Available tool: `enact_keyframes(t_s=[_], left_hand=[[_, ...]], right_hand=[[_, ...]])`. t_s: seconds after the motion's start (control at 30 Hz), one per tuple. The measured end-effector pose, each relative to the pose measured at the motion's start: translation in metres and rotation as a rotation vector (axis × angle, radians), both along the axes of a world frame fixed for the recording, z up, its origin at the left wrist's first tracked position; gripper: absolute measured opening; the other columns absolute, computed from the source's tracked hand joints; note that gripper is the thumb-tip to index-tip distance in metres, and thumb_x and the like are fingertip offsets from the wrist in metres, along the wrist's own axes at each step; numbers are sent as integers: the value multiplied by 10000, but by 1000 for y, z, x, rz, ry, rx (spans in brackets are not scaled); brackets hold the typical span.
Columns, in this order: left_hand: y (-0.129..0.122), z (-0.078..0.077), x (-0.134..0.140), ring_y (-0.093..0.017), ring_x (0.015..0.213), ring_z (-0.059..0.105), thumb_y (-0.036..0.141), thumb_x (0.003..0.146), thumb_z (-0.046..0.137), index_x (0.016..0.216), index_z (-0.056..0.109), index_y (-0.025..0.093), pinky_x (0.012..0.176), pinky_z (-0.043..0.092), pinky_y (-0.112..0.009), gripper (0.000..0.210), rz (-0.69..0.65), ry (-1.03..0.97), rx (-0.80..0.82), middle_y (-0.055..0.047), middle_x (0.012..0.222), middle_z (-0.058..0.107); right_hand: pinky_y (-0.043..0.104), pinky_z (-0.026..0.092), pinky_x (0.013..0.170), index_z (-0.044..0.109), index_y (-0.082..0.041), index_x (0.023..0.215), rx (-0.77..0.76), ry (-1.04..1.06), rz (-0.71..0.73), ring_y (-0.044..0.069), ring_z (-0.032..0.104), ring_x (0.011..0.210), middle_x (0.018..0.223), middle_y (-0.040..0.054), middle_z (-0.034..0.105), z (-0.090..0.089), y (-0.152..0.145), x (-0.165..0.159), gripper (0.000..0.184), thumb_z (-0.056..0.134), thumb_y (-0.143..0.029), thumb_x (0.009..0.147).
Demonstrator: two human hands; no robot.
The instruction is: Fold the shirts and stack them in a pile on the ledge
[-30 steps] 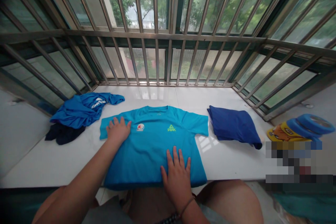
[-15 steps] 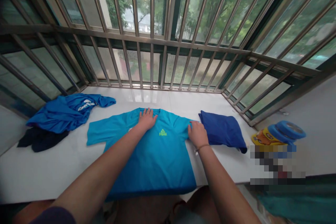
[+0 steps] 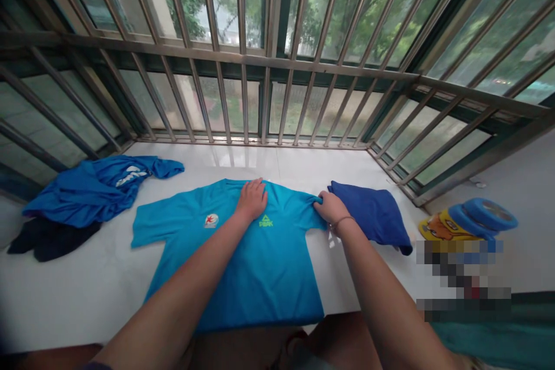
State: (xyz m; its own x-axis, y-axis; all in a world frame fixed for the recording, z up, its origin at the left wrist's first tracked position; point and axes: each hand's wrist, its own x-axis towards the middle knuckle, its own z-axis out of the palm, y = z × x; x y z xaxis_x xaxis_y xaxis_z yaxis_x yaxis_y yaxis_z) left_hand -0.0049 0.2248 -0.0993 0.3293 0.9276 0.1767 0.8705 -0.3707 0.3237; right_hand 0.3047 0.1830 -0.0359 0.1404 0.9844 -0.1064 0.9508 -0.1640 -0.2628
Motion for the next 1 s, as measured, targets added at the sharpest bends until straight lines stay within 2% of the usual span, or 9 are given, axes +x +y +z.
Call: enact_keyframes(t_s=[0.13,0.27,0.37,0.43,0.53,0.63,0.7,0.87,1.0], left_hand=[[0,-1,-1,-280,1502,553,281,1087,435,1511,670,207,1309,382,-471,490,-29,-11,2,-113,1618,626],[4,-3,-1,-278,1524,536,222,1055,466,1531,657,213,1318,367,-493,513,-28,-32,-12,-98,1653,595],[7,-4,-2,-262,1548,516,194,1049,460,1541,647,245,1340,334,-503,529,-29,-51,-40,-60,1677,571],[9,-5,-4,-246,1556,512,176,1051,443,1570,615,270,1351,318,-502,555,-19,-66,-59,-38,1680,569],[13,-5,-6,-233,1530,543,167,1064,412,1627,545,259,1345,332,-480,586,9,-91,-79,-62,1649,603],[17,-3,-7,-234,1485,588,213,1100,380,1627,534,240,1325,366,-466,550,32,-119,-88,-84,1609,641],[19,-2,-8,-232,1465,604,259,1125,354,1604,559,242,1313,387,-458,522,37,-139,-88,-77,1598,652],[20,0,-9,-208,1459,603,300,1131,379,1551,636,300,1292,421,-409,493,4,-172,-75,-24,1582,668],[19,-2,-11,-237,1452,604,336,1103,479,1426,749,311,1293,427,-423,422,-9,-172,-58,-29,1571,668]], right_hand=[[264,448,723,716,-155,1063,86,147,-91,186,684,814,915,74,769,11,-2,4,210,631,-322,971],[267,466,721,662,-161,1126,190,235,-129,190,686,837,962,70,759,24,-13,-4,293,629,-413,979],[280,465,729,649,-175,1166,265,267,-105,187,668,832,987,60,742,35,-29,-29,317,653,-422,967],[284,460,726,650,-191,1210,304,299,13,181,648,801,956,37,722,42,-46,-55,304,642,-389,979],[285,470,789,661,-232,1293,257,280,375,181,662,855,1000,20,717,47,-76,-101,320,604,-225,978],[306,460,874,694,-267,1269,125,67,695,197,689,984,1128,28,727,37,-105,-141,335,616,-123,977],[327,448,874,705,-257,1198,64,-75,801,208,693,991,1112,34,729,22,-119,-159,221,630,-146,1022],[348,431,864,700,-260,1154,48,-171,837,226,671,976,1064,31,733,-12,-144,-176,100,619,-267,1095],[360,448,945,705,-287,1267,119,-40,763,240,649,1074,1142,36,741,-13,-158,-164,189,623,-325,1101]])
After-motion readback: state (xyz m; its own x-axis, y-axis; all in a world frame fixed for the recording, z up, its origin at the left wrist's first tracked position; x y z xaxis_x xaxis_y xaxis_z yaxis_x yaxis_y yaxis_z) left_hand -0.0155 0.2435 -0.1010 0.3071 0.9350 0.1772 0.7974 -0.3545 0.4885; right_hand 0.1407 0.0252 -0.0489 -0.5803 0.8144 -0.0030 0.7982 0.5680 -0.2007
